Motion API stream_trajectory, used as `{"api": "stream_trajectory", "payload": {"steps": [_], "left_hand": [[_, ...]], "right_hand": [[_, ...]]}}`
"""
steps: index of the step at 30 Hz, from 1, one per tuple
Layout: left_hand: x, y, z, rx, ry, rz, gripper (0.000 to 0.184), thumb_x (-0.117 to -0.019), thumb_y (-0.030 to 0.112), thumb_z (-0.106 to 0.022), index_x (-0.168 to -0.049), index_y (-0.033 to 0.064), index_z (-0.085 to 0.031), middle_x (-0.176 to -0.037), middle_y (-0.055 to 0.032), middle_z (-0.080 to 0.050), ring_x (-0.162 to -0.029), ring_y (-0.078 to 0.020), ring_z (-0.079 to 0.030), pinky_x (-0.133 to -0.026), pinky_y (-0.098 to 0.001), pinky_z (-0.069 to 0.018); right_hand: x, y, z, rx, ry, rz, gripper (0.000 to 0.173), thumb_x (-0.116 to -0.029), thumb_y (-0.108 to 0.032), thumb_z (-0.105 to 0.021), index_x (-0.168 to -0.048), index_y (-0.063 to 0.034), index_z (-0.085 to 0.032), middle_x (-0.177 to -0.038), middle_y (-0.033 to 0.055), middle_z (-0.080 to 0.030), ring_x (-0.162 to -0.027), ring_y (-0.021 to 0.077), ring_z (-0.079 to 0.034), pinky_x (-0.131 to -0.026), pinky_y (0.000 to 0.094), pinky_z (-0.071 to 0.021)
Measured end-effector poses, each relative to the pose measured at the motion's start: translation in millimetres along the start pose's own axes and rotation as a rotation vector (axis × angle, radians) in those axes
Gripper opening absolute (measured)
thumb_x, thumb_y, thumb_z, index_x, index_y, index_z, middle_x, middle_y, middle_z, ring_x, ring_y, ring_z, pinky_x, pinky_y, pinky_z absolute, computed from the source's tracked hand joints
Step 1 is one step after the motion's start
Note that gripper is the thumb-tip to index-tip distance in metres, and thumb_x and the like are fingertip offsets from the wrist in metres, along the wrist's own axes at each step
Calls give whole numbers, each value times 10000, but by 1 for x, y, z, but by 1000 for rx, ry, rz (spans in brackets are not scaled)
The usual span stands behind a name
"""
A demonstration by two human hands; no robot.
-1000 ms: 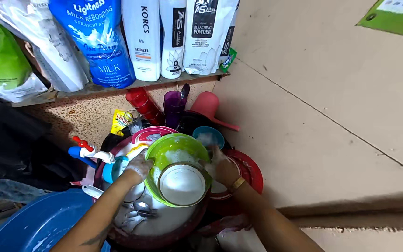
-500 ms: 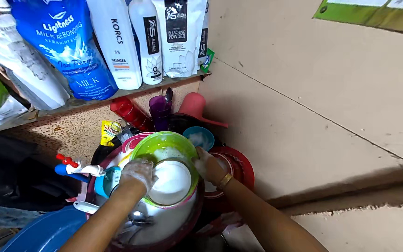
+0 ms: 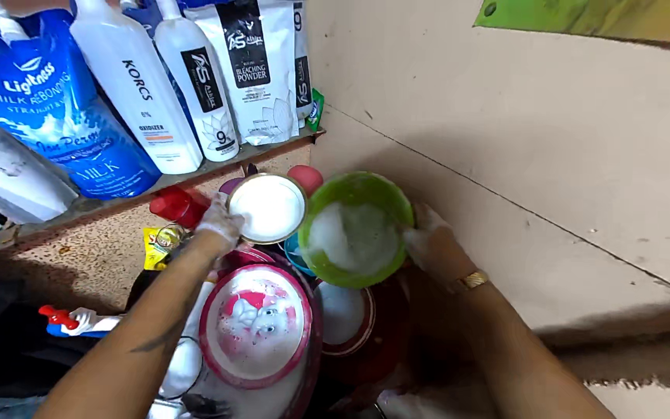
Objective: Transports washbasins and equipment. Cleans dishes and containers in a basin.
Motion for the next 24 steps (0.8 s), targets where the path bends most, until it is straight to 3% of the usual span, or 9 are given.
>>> {"api": "stream_trajectory", "payload": {"steps": [3, 6, 8, 12, 15, 17, 19, 21, 24], "left_hand": [[-19, -20, -43, -13, 17, 125, 588, -1056, 102, -490, -1575, 137, -216, -1289, -256, -586, -959, -344, -696, -780, -520, -603], [-34, -42, -78, -34, -36, 211, 621, -1059, 111, -485, -1599, 90, -178, -1427, -279, -500, -1116, -375, -664, -880, -527, -590], [-40, -47, -92, -88, -67, 231, 599, -1052, 116, -501, -1583, 82, -224, -1405, -275, -521, -1117, -367, -666, -890, -522, -587], [-44, -29, -99, -450, -103, 139, 933, -912, 27, -669, -1645, 100, -98, -1388, -306, -555, -1211, -452, -616, -1004, -602, -506], [-37, -24, -103, -595, -264, 65, 854, -898, 57, -716, -1610, 51, -245, -1401, -302, -550, -1262, -471, -572, -1040, -635, -460], [-31, -25, -97, -564, -289, -14, 476, -1005, 121, -578, -1476, 72, -526, -1392, -227, -597, -1292, -402, -572, -1078, -607, -441], [-12, -25, -76, -418, -128, -162, 378, -1070, 150, -428, -1383, 106, -636, -1378, -163, -634, -1289, -332, -596, -1108, -556, -441], [16, -31, -55, -296, 111, -363, 397, -1100, 221, -386, -1401, 74, -598, -1397, -161, -613, -1286, -310, -598, -1109, -516, -458], [59, -48, -57, -550, 92, -473, 635, -1048, 434, -503, -1585, 113, -394, -1687, -179, -226, -1544, -432, -201, -1224, -626, -219]], "right_hand": [[12, 17, 19, 17, -2, -86, 417, -1044, -207, -576, -1451, -126, -531, -1212, 211, -656, -941, 348, -684, -778, 593, -561], [28, 27, 22, -8, -13, -136, 358, -1045, -179, -587, -1395, -114, -548, -1086, 194, -672, -809, 318, -673, -679, 541, -564], [35, 37, 23, -28, -8, -129, 320, -1044, -175, -583, -1357, -112, -556, -973, 182, -679, -695, 292, -663, -594, 507, -563], [60, 44, 29, -142, 29, -161, 340, -1059, -170, -529, -1399, -154, -537, -898, 112, -672, -596, 179, -617, -504, 362, -528], [70, 32, 33, -211, 50, -135, 320, -1032, -150, -506, -1351, -149, -536, -832, 48, -653, -546, 101, -594, -452, 270, -498], [69, 17, 30, -188, 69, -71, 273, -1016, -146, -517, -1287, -128, -544, -823, 49, -644, -564, 123, -607, -467, 308, -516], [72, -9, 22, -104, 70, 3, 236, -1029, -151, -543, -1257, -92, -551, -886, 106, -651, -667, 208, -646, -561, 435, -551], [74, -35, 5, -9, 71, 79, 223, -1044, -156, -557, -1244, -60, -540, -921, 167, -647, -731, 294, -660, -614, 544, -546], [72, -64, -34, 42, 44, 186, 272, -1013, -143, -593, -1259, -35, -544, -973, 205, -659, -814, 368, -676, -675, 621, -543]]}}
Point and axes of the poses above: each hand's wrist, its own x-axis away from the middle knuckle, its own z-axis out of the back of the hand, y = z × x, the point moved 6 cm from there along -x, towards the middle knuckle
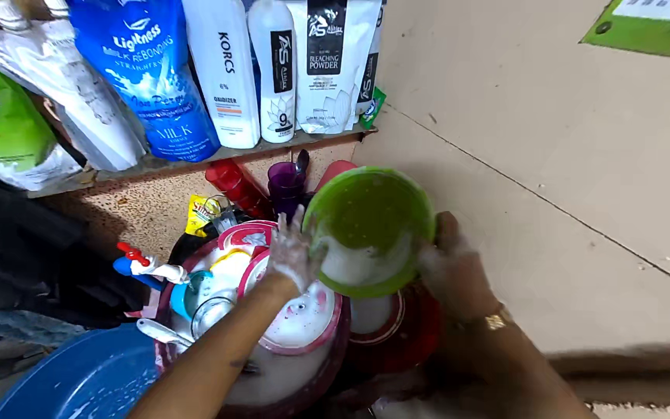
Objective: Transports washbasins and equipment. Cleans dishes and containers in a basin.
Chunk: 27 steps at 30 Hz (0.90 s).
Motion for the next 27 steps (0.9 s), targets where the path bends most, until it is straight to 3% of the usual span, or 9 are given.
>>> {"api": "stream_trajectory", "payload": {"steps": [2, 4, 8, 12, 16, 19, 21, 24, 27], "left_hand": [[14, -2, -8, -152, -145, 52, 783, -1004, 635, -466, -1621, 172, -332, -1721, -179, -38, -1557, -489, -6, -1216, -694, -74], [11, -5, -9, -190, -244, 151, 883, -1000, 696, -392, -1637, 101, -250, -1722, -175, -16, -1563, -469, 30, -1219, -695, -39], [1, 4, -8, 108, -228, 134, 761, -1091, 432, -367, -1629, -23, -79, -1694, -262, 69, -1570, -439, 67, -1255, -608, -40], [32, 35, 9, 257, -147, -250, 549, -1106, 168, -376, -1606, -20, -249, -1697, -224, -142, -1580, -399, -62, -1276, -543, -61], [47, 0, -2, -103, -279, -298, 637, -1063, 444, -482, -1632, 218, -307, -1717, -4, -198, -1591, -326, -72, -1208, -709, -66], [55, -50, 1, -284, -284, -217, 628, -985, 438, -634, -1569, 310, -441, -1718, 5, -193, -1593, -336, -19, -1195, -740, -1], [62, -73, 10, -286, -291, -59, 709, -951, 348, -700, -1591, 269, -406, -1715, -45, -202, -1590, -315, -91, -1209, -714, -29], [71, -98, 23, -219, -312, 239, 680, -968, 341, -663, -1579, 180, -414, -1595, -109, -428, -1467, -313, -407, -1184, -567, -339], [75, -112, 28, -126, -359, 438, 551, -970, 415, -666, -1393, 68, -606, -1337, -182, -641, -1273, -345, -593, -1107, -543, -436]], "right_hand": [[-2, -21, -27, 28, -27, 41, 315, -995, -121, -605, -1290, -27, -542, -974, 229, -678, -836, 399, -690, -701, 641, -546], [0, -45, -52, 62, -42, 86, 350, -973, -102, -628, -1300, -13, -542, -992, 243, -693, -882, 423, -706, -756, 648, -557], [16, -93, -78, 127, 37, 338, 447, -937, -59, -647, -1349, 74, -536, -1100, 293, -681, -981, 457, -696, -829, 633, -550], [22, -110, -79, 208, 242, 693, 428, -936, -48, -586, -1345, 74, -578, -1317, 248, -656, -929, 377, -751, -723, 523, -611], [20, -104, -56, 300, 299, 912, 219, -956, -40, -581, -1157, 25, -635, -1392, 219, -628, -783, 341, -756, -569, 470, -592], [6, -76, -29, 309, 330, 658, 428, -949, -29, -590, -1366, 66, -575, -1141, 245, -716, -760, 409, -735, -612, 568, -588], [-13, -46, -15, 230, 328, 293, 394, -982, -71, -572, -1354, 47, -521, -1032, 302, -688, -843, 496, -704, -693, 657, -557], [-39, 12, -22, -159, 250, -180, 439, -1013, -150, -555, -1408, 6, -448, -1199, 301, -633, -1053, 427, -670, -862, 629, -538], [-48, 53, -64, -545, 160, -420, 458, -1048, -163, -502, -1480, -71, -381, -1193, 260, -623, -859, 352, -710, -698, 536, -614]]}}
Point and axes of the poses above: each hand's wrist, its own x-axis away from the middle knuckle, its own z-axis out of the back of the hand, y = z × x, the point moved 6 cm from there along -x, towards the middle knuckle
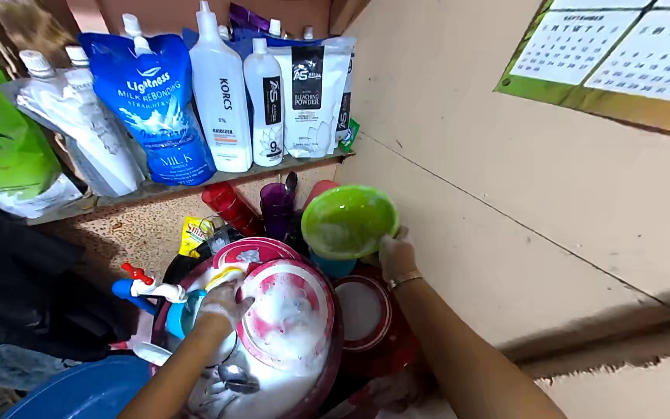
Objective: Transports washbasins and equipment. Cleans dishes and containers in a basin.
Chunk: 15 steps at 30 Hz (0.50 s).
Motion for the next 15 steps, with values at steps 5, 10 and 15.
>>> {"api": "stream_trajectory", "payload": {"steps": [5, 10, 15], "left_hand": [[-6, 2, 0, 120, -33, 88, 475, -1038, 372, -566, -1328, -3, -583, -1228, -235, -654, -1184, -384, -626, -1038, -564, -472], [-9, -1, -5, 219, 3, 94, 500, -1072, 350, -524, -1411, -15, -492, -1262, -254, -635, -1195, -387, -623, -1041, -562, -475], [0, -2, 10, 212, 49, 111, 512, -1063, 366, -538, -1400, -19, -542, -1350, -240, -607, -1292, -364, -573, -1117, -539, -424]], "right_hand": [[-9, 36, -39, -162, -120, -219, 386, -1087, -187, -469, -1437, -49, -381, -1033, 244, -617, -665, 303, -673, -599, 459, -602], [1, 47, -33, -127, -32, -86, 588, -1045, -320, -584, -1525, -55, -371, -1466, 220, -499, -1287, 332, -549, -1042, 532, -481], [95, 46, -69, 686, -364, 561, 712, -1001, -417, -585, -1575, -45, -385, -1679, 211, -242, -1570, 402, -162, -1249, 615, -195]]}}
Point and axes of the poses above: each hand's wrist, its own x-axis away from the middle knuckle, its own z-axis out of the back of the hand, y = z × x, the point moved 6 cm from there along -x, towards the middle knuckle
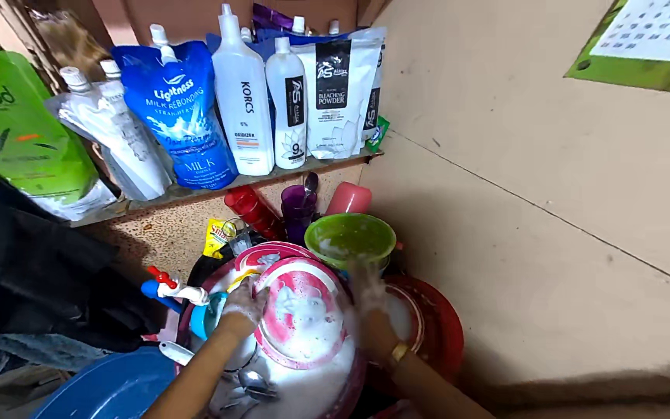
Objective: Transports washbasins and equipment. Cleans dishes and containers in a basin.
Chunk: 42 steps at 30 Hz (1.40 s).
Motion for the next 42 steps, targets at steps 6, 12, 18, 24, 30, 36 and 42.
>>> {"api": "stream_trajectory", "payload": {"steps": [6, 12, 18, 24, 30, 36, 42], "left_hand": [[16, -5, 36, -152, 62, 59, 484, -1015, 483, -585, -1208, 51, -689, -1198, -172, -693, -1191, -340, -636, -1057, -549, -465], [37, -9, 45, 8, 161, 25, 421, -1039, 347, -592, -1262, -4, -659, -1214, -226, -678, -1184, -372, -634, -1049, -564, -467], [34, -19, 54, 531, 244, -19, 400, -1068, 228, -540, -1393, 2, -488, -1208, -230, -641, -1089, -320, -651, -953, -522, -535], [61, -18, 66, 509, 376, -93, 456, -1066, 272, -541, -1446, 21, -527, -1332, -212, -630, -1255, -296, -605, -1093, -520, -457], [50, -18, 54, 727, 384, -176, 449, -1077, 288, -517, -1432, 14, -529, -1267, -181, -660, -1141, -234, -659, -1009, -467, -532], [49, -38, 75, 678, 565, -143, 414, -1017, 238, -640, -1347, -8, -599, -1274, -194, -657, -1187, -247, -634, -1043, -487, -494], [37, -22, 35, 826, 616, -76, 441, -1043, 371, -585, -1249, -16, -623, -1101, -166, -685, -1007, -213, -678, -928, -468, -546]], "right_hand": [[9, -37, -67, 453, -428, 92, 789, -1037, -594, -362, -1656, -133, -196, -1735, 122, -65, -1600, 318, 36, -1250, 632, 22], [-12, -84, -107, 169, -214, 62, 754, -1069, -521, -365, -1656, -94, -162, -1724, 191, -10, -1589, 396, 28, -1249, 645, -27], [20, -153, -113, 13, -426, 383, 590, -1100, -359, -367, -1608, -62, -329, -1713, 115, -205, -1598, 303, -92, -1281, 565, -84], [-20, -117, -89, 184, -170, 207, 657, -1081, -492, -372, -1652, -193, -248, -1736, 36, -131, -1598, 349, -16, -1219, 698, -76], [11, -177, -97, -198, -186, 493, 511, -1047, -127, -485, -1537, 10, -435, -1675, 132, -308, -1581, 283, -196, -1292, 488, -163], [31, -80, -87, 104, -363, 393, 533, -1093, -308, -417, -1608, -179, -370, -1693, 54, -286, -1588, 314, -154, -1248, 634, -153], [-4, -77, -9, -633, 116, 33, 770, -1033, -164, -586, -1659, -114, -141, -1685, 118, -279, -1479, 238, -415, -1189, 457, -395]]}}
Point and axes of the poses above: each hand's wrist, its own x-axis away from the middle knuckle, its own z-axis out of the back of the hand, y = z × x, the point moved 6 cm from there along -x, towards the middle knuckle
